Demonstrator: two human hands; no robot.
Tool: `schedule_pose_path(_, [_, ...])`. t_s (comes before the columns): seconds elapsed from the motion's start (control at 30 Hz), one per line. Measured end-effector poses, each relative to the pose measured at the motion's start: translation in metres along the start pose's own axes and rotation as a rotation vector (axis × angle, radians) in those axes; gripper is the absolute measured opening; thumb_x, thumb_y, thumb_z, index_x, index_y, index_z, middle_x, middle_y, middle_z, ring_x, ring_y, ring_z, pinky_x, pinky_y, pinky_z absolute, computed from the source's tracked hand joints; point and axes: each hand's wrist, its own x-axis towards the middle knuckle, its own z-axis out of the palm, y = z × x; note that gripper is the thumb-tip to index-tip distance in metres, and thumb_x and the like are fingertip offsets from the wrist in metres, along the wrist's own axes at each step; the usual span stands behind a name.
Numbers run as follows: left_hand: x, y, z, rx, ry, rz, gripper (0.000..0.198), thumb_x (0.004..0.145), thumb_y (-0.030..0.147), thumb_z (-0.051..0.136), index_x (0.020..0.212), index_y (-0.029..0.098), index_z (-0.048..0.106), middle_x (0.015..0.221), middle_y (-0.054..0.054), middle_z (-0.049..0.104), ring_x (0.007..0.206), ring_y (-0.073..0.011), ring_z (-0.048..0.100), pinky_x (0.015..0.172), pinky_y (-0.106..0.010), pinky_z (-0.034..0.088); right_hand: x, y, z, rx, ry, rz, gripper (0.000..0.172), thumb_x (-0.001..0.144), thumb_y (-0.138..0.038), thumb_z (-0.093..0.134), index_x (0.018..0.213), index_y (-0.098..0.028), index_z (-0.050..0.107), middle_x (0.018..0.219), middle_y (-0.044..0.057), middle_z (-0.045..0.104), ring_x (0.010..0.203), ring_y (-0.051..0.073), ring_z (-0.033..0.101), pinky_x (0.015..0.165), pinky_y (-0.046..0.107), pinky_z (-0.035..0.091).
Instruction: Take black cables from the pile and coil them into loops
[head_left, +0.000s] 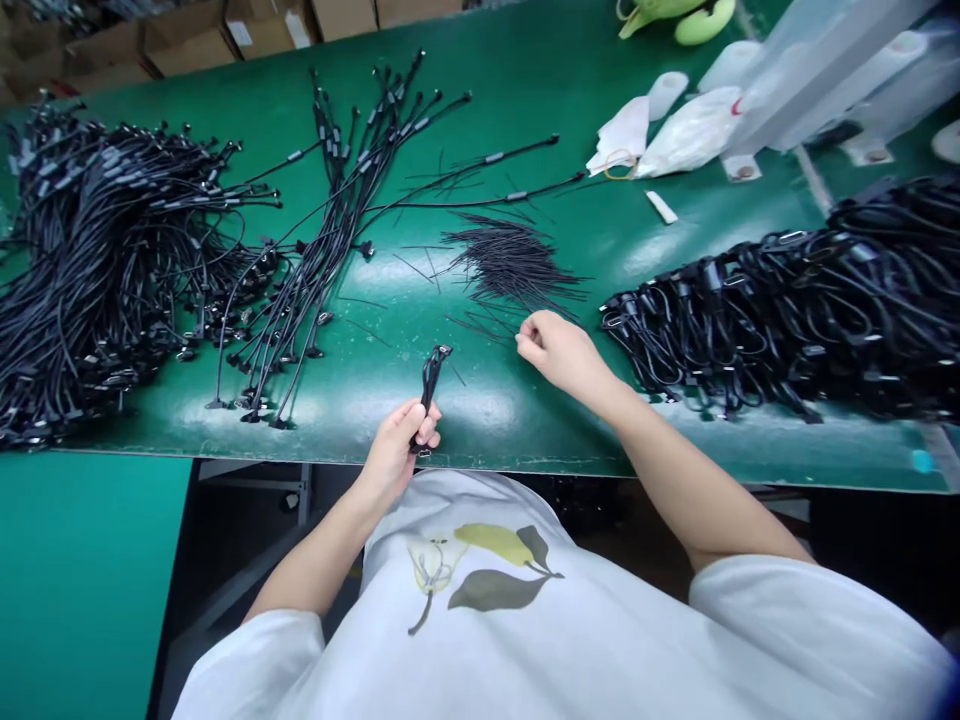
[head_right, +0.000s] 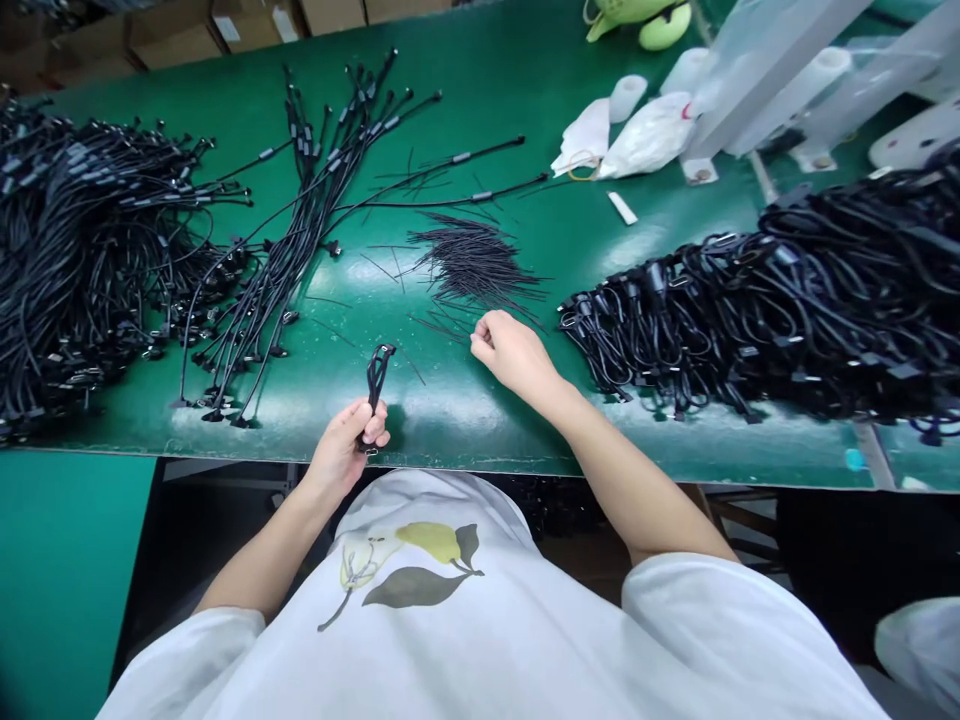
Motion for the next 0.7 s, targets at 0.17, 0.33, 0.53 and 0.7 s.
schedule_pose_path(0.17, [0.005,-0.006,0.009,-0.015,-0.06,-0.036,0.047,0.073,0.041,0.077,0.108,0.013,0.062,0.057,0.008,0.039,0.051,-0.0059,0.029,0.054,-0.021,0.032,-0.038,-0.032,0.023,0.755,-0.318,-0.021,0.024,0.083,-0.036,0.055,0.098,-0.018,0.052,0.069,-0.001,0.06,0.059,0.013,0.058,0.06,0.026,0.045])
schedule_pose_path(0.33, [0.009,-0.015,0.005,0.156,-0.036,0.099,0.043,0.083,0.046,0.065,0.11,0.012,0.065,0.062,0.005,0.041,0.055,-0.0077,0.034,0.059,-0.023,0.036,-0.062,-0.062,0.048,0.549,-0.235,-0.151,0.018,0.087,-0.028,0.049,0.094,-0.017,0.061,0.074,0.0,0.06,0.062,0.012,0.056,0.062,0.025,0.044])
schedule_pose_path(0.53, [0.011,-0.016,-0.008,0.728,0.087,0.391,0.032,0.091,0.034,0.051,0.114,0.02,0.068,0.098,-0.006,0.068,0.087,-0.0182,0.059,0.084,-0.029,0.043,-0.055,-0.07,0.043,-0.317,0.058,-0.716,0.028,0.097,-0.018,0.037,0.088,-0.015,0.064,0.075,0.006,0.061,0.068,0.016,0.053,0.063,0.031,0.035])
schedule_pose_path(0.7, [0.017,-0.016,-0.018,0.807,0.032,0.372,0.02,0.086,0.024,0.051,0.09,0.018,0.07,0.085,-0.004,0.067,0.085,-0.0201,0.059,0.08,-0.03,0.042,-0.036,-0.082,0.022,-0.662,0.05,-1.289,0.028,0.096,-0.01,0.037,0.103,-0.011,0.065,0.113,0.014,0.063,0.101,0.022,0.054,0.082,0.035,0.038])
